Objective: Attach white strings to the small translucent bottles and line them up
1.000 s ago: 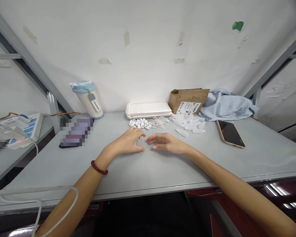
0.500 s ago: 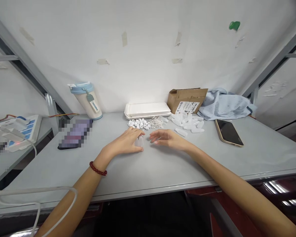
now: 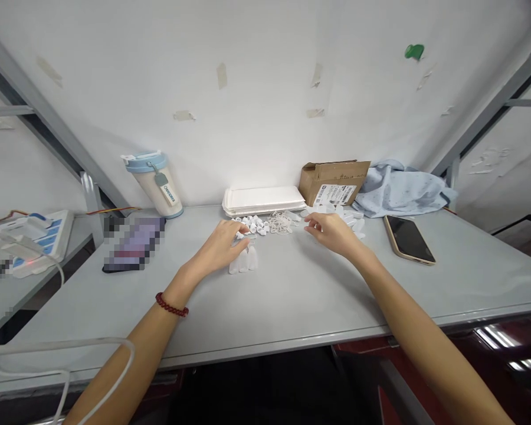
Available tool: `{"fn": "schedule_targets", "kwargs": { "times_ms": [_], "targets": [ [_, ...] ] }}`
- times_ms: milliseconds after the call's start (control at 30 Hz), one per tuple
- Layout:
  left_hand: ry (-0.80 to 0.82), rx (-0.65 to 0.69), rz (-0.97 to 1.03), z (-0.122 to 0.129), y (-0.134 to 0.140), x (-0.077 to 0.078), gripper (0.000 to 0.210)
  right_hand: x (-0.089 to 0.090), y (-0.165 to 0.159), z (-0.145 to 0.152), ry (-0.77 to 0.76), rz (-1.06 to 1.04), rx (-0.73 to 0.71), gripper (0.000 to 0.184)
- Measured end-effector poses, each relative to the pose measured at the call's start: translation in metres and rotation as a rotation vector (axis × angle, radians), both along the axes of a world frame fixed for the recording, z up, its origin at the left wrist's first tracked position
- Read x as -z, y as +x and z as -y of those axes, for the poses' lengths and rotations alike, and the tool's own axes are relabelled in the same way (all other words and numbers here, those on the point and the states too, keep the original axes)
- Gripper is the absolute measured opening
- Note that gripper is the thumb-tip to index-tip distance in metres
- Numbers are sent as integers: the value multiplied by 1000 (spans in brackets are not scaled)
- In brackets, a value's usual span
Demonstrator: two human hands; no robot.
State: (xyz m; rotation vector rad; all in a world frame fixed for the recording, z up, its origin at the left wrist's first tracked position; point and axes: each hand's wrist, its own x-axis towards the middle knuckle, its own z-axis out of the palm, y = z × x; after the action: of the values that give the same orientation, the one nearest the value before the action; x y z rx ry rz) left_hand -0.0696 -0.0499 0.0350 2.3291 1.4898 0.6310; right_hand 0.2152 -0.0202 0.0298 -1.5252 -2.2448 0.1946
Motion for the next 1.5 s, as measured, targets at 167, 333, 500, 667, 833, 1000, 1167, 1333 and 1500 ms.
{"fn": "schedule_targets", "kwargs": {
  "times_ms": [167, 333, 500, 667, 833, 1000, 1167, 1333, 1500],
  "targets": [
    [40, 6, -7, -2, 6, 5, 23, -3, 8, -3, -49, 70, 91, 15],
    [27, 33, -8, -1, 10, 6, 23, -4, 16, -4, -98, 114, 104, 16],
    [-81, 73, -17, 3, 3, -3, 25, -3, 18, -4, -126, 133, 112, 18],
    [-174, 183, -75, 8, 0, -9, 48, -3, 19, -4, -145, 141, 120, 20],
    [-185, 228, -111, 9, 1, -5, 55, -5, 19, -2, -145, 165, 144, 22],
    [-175, 233, -153, 9, 2, -2, 52, -6, 17, -1, -196, 213, 152, 24],
    [-163, 238, -178, 10, 3, -2, 45, -7, 15, 1, -229, 219, 160, 26],
    [-159, 244, -182, 10, 3, -1, 43, -6, 15, 1, -253, 245, 167, 28],
    [-153, 261, -189, 10, 2, 1, 43, 0, 18, -3, -258, 231, 147, 30]
  ]
}}
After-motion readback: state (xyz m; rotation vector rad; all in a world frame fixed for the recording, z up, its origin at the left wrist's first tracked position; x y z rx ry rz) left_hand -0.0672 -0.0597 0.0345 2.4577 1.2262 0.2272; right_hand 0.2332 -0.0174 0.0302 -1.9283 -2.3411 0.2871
